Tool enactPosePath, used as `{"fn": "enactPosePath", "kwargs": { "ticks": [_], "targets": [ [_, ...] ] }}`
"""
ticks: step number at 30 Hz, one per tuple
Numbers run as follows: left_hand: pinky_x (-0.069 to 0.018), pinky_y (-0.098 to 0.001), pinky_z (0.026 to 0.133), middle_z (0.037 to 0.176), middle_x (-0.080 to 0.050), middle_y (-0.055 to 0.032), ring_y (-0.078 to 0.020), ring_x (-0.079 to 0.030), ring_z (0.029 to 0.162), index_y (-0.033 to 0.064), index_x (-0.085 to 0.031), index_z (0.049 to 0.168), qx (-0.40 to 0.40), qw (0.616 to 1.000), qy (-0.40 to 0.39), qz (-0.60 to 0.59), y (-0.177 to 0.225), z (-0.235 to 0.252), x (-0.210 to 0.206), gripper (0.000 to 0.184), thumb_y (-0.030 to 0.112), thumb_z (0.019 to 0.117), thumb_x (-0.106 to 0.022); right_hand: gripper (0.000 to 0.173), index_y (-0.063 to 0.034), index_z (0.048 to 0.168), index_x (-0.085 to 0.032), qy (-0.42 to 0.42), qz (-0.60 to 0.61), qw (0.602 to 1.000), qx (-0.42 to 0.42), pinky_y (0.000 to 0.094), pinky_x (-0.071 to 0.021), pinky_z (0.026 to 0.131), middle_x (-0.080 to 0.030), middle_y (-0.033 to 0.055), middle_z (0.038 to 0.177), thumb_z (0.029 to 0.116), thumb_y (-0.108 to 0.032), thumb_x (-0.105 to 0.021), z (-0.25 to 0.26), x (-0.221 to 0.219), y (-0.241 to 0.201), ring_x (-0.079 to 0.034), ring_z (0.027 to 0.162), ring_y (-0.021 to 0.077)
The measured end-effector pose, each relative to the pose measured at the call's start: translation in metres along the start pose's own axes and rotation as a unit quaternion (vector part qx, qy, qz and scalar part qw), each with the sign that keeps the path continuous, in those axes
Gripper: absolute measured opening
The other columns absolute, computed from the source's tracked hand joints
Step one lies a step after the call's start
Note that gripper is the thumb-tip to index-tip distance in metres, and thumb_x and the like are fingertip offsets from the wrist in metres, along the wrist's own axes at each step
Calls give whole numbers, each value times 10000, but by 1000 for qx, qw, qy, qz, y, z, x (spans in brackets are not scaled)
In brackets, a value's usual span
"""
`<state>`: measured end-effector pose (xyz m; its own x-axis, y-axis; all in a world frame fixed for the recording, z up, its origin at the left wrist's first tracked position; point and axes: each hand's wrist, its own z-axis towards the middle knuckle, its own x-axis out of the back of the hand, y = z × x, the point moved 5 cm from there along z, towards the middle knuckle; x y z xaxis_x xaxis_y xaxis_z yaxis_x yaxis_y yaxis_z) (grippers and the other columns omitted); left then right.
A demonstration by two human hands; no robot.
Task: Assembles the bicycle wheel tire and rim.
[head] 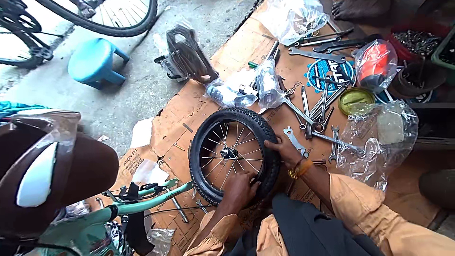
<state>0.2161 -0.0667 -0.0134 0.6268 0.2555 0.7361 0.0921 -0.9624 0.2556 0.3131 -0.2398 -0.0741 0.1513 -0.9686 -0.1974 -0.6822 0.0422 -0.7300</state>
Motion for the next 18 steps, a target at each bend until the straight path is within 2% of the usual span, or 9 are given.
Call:
{"fn": "enactPosePath", "kwargs": {
  "ticks": [2, 4, 6, 8, 10, 12, 14, 15, 18],
  "targets": [
    [-591, -510, 869, 1272, -696, 12, -225, -708, 1023, 241, -741, 1173, -26, 997, 56, -35, -1, -1, 5, 340, 472, 926, -708, 712, -71, 1402, -544, -14, -54, 998, 7, 496, -601, 898, -707, 167, 1174, 837, -376, -851, 7, -5, -15, -718, 1017, 281],
    [-612, -477, 826, 1246, -688, -19, -207, -709, 966, 203, -709, 1253, -76, 982, 141, -104, 1, 1, 3, 413, 471, 940, -699, 695, -70, 1336, -601, -23, -100, 995, 9, 508, -603, 906, -727, 152, 1125, 798, -413, -876, 8, -11, -18, -727, 1003, 272],
    [-617, -459, 856, 1228, -684, -42, -200, -713, 989, 147, -678, 1266, -88, 973, 161, -140, 8, 7, 1, 381, 406, 987, -659, 726, -72, 1293, -625, -1, -134, 991, 8, 525, -597, 901, -731, 145, 1094, 753, -477, -891, 8, -9, -14, -725, 993, 274],
    [-602, -466, 907, 1239, -675, -65, -207, -706, 1026, 121, -632, 1319, -63, 971, 149, -177, 11, 11, 0, 350, 296, 1016, -636, 776, -74, 1275, -625, 28, -159, 987, 7, 532, -594, 896, -730, 136, 1078, 712, -532, -898, 6, -9, -5, -721, 991, 271],
    [-576, -484, 973, 1289, -647, -93, -230, -684, 1106, 112, -542, 1414, -51, 969, 121, -210, 9, 16, -2, 414, 223, 1023, -624, 824, -68, 1288, -600, 46, -176, 983, 4, 537, -580, 911, -716, 142, 1091, 695, -552, -904, -2, -12, 1, -707, 1012, 273],
    [-544, -501, 1020, 1350, -631, -96, -237, -665, 1165, 127, -480, 1481, -66, 965, 67, -244, 8, 23, -8, 456, 220, 1046, -580, 826, -71, 1279, -614, 65, -190, 980, 8, 542, -575, 919, -721, 137, 1089, 681, -558, -908, -8, -11, 5, -706, 1020, 271],
    [-533, -459, 1057, 1378, -641, -64, -190, -660, 1201, 200, -316, 1603, -94, 951, -14, -294, 3, 29, -14, 577, 261, 1072, -534, 776, -69, 1257, -636, 75, -189, 979, 11, 542, -579, 916, -728, 136, 1075, 696, -530, -909, -9, -9, 9, -712, 1014, 271],
    [-524, -435, 1073, 1383, -642, -57, -171, -652, 1215, 236, -246, 1635, -105, 939, -53, -323, 0, 32, -17, 629, 272, 1075, -530, 727, -69, 1231, -653, 77, -183, 980, 11, 540, -580, 906, -732, 134, 1058, 710, -507, -907, -9, -9, 11, -715, 1002, 270],
    [-499, -385, 1115, 1443, -600, -45, -138, -612, 1276, 249, -162, 1655, -122, 903, -141, -388, -3, 40, -19, 722, 243, 1055, -564, 651, -75, 1207, -672, 73, -161, 984, 11, 537, -585, 902, -738, 127, 1046, 749, -484, -885, -9, -9, 16, -721, 991, 264]
  ]
}}
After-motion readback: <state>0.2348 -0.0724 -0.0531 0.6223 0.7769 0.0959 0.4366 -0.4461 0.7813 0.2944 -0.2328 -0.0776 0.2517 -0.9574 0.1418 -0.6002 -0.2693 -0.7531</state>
